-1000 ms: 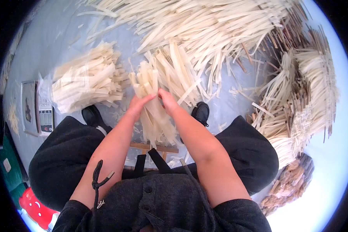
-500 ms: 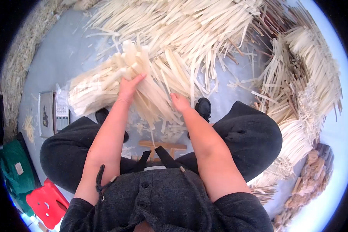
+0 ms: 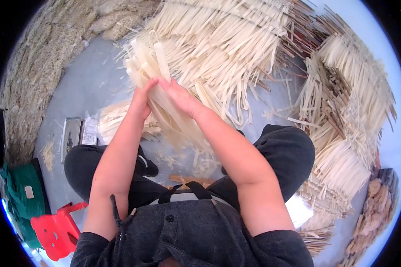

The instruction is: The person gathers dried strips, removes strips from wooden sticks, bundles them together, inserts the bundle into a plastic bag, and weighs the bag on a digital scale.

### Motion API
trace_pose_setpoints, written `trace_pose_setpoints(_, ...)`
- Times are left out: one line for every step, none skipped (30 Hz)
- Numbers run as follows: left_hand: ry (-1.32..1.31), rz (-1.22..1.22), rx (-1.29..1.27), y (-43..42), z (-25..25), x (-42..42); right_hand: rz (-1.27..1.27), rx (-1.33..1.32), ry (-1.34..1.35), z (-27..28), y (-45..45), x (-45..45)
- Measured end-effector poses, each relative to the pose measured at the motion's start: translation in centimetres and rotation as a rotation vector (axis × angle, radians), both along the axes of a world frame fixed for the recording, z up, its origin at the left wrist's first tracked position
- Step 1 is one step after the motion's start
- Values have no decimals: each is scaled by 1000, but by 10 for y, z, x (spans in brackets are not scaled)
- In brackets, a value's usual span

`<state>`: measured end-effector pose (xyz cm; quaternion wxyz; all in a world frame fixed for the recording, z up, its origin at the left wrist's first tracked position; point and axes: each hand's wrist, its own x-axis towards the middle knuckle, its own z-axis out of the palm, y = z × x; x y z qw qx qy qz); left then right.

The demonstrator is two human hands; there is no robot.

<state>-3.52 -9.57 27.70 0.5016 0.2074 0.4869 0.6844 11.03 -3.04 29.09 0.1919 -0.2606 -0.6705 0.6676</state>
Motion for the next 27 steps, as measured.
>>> trace_pose_setpoints(-56, -50, 4, -1, 10, -2, 5, 10, 6, 6, -2, 0)
trace_pose_setpoints(-51, -46, 14, -2, 18, -1, 2, 144, -21, 11, -4, -1)
trace_pose_setpoints(-29, -84, 17, -3, 27, 2, -3, 277, -49, 16, -6, -1)
trace_pose_setpoints(-8, -123, 17, -4, 34, 5, 0, 282, -47, 29, -9, 2)
trace_pose_setpoints(-9, -120, 19, -8, 39, 8, 66, 399, -213, 43, -11, 8)
trace_pose_setpoints(18, -181, 13, -13, 42, 12, 134, 514, -380, 51, -13, 13)
trace_pose_setpoints(46, -244, 9, -16, 43, 15, 136, 516, -382, 51, -14, 16)
trace_pose_setpoints(45, -242, 13, -18, 44, 20, 194, 631, -380, 51, -14, 18)
trace_pose_setpoints(122, -214, 21, -18, 43, 27, 251, 749, -377, 56, -16, 20)
trace_pose_setpoints(197, -187, 29, -19, 41, 31, 252, 756, -380, 62, -17, 23)
trace_pose_setpoints(194, -184, 37, -20, 38, 33, 288, 766, -501, 70, -19, 28)
trace_pose_setpoints(120, -202, 42, -19, 32, 33, 321, 778, -622, 77, -19, 32)
trace_pose_setpoints(46, -222, 47, -16, 25, 32, 320, 787, -625, 76, -15, 35)
trace_pose_setpoints(-6, -221, 102, -13, 17, 32, 290, 797, -616, 72, -11, 38)
trace_pose_setpoints(-8, -216, 109, -11, 12, 31, 260, 807, -606, 74, -7, 40)
trace_pose_setpoints(-71, -238, 87, -10, 7, 29, 264, 813, -607, 80, 1, 43)
trace_pose_setpoints(-132, -261, 63, -8, 3, 28, 229, 687, -609, 89, 10, 46)
trace_pose_setpoints(-133, -258, 63, -5, -2, 27, 195, 558, -609, 95, 19, 47)
trace_pose_setpoints(-189, -334, 31, -3, -7, 27, 197, 555, -609, 94, 29, 47)
trace_pose_setpoints(-245, -412, -5, -3, -12, 27, 50, 555, -518, 93, 40, 46)
trace_pose_setpoints(-247, -416, -12, -2, -16, 31, -101, 551, -429, 91, 50, 44)
trace_pose_setpoints(-271, -488, 12, 1, -19, 37, -107, 546, -432, 85, 61, 39)
trace_pose_setpoints(-294, -560, 41, 5, -21, 43, -256, 614, -213, 76, 74, 32)
trace_pose_setpoints(-302, -619, 28, 7, -19, 50, -399, 678, 9, 68, 87, 28)
trace_pose_setpoints(-305, -622, 29, 7, -13, 57, -401, 679, 6, 61, 101, 24)
trace_pose_setpoints(-267, -641, 28, 5, -6, 65, -437, 520, 97, 55, 114, 20)
trace_pose_setpoints(-229, -660, 25, 5, 0, 71, -469, 358, 185, 57, 115, 18)
